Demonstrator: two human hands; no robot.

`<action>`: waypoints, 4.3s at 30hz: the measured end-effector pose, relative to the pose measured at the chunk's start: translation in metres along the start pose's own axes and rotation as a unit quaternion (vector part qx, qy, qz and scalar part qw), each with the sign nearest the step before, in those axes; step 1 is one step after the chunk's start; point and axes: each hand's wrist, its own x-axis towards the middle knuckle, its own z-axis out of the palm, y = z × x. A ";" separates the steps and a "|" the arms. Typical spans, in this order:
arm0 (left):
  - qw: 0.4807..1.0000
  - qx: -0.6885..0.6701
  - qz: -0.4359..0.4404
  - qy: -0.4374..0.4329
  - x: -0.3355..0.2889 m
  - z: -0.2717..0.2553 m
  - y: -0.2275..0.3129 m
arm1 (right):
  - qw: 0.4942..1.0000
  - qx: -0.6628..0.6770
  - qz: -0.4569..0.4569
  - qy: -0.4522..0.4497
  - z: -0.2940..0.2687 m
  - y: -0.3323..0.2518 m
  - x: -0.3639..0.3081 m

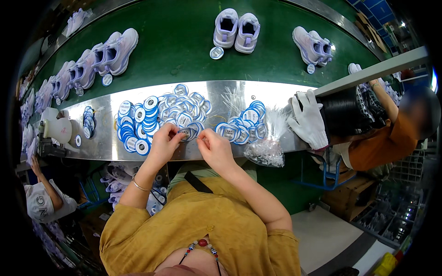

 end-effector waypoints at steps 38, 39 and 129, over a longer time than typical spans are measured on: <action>0.991 -0.120 0.065 0.009 -0.012 0.017 0.037 | 0.976 -0.100 -0.163 0.103 -0.007 -0.016 0.000; 0.990 -0.121 0.072 0.010 -0.013 0.016 0.040 | 0.976 -0.103 -0.164 0.098 -0.007 -0.016 -0.001; 0.904 -0.362 -0.110 -0.197 -0.023 0.036 0.054 | 0.996 0.010 -0.064 0.058 -0.045 -0.013 -0.056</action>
